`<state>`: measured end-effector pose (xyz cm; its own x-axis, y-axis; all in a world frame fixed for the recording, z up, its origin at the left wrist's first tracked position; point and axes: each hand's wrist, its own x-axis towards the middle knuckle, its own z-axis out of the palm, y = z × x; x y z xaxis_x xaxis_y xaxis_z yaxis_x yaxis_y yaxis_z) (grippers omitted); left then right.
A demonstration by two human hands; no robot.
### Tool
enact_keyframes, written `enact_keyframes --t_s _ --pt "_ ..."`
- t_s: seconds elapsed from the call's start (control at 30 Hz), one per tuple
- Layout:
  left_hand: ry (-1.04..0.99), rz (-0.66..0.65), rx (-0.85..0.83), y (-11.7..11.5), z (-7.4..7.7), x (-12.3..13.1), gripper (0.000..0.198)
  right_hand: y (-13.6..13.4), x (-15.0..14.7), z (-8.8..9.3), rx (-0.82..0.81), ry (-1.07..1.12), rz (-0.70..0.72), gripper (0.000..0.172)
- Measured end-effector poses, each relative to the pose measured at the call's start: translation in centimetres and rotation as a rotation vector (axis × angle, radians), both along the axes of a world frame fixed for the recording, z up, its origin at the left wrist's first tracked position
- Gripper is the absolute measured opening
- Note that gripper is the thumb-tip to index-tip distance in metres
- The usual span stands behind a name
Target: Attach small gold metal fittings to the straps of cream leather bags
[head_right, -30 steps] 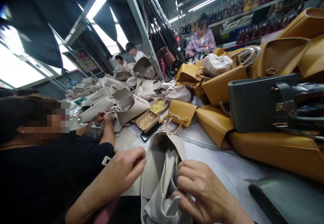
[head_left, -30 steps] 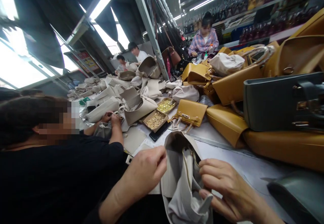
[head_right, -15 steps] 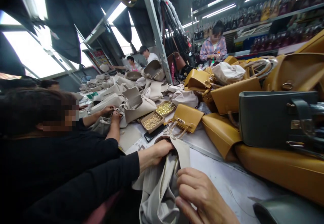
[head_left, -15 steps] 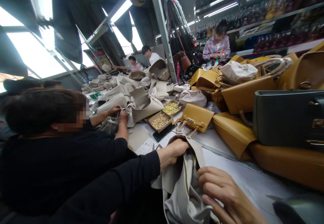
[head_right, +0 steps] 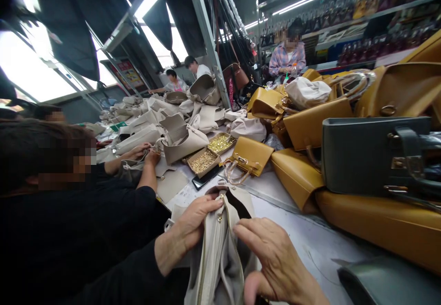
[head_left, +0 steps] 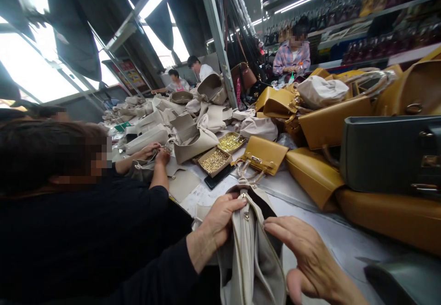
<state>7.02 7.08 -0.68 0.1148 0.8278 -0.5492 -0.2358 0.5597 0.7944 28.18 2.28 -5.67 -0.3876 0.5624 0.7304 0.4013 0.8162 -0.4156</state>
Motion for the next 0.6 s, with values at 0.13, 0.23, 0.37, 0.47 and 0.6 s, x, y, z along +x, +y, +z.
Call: enact_keyframes --t_s 0.13,0.23,0.37,0.47,0.6 --pt "0.063 -0.008 0.158 -0.3 0.5 -1.0 0.030 0.6 -0.7 -0.4 -0.059 -0.016 -0.105 0.049" --pt "0.161 0.052 0.330 -0.6 -0.3 -1.1 0.036 1.0 -1.1 -0.8 -0.025 -0.043 -0.203 0.019" --pt "0.081 0.073 0.353 -1.2 -1.1 -0.6 0.041 1.3 -1.5 -0.4 -0.004 -0.059 -0.206 0.021" --pt "0.013 0.109 0.373 -1.5 -1.2 0.0 0.038 1.4 -1.6 0.1 -0.016 -0.054 -0.200 0.024" --pt "-0.065 0.236 0.363 -1.5 -1.5 0.5 0.040 1.7 -1.4 0.1 -0.066 -0.067 -0.192 0.026"
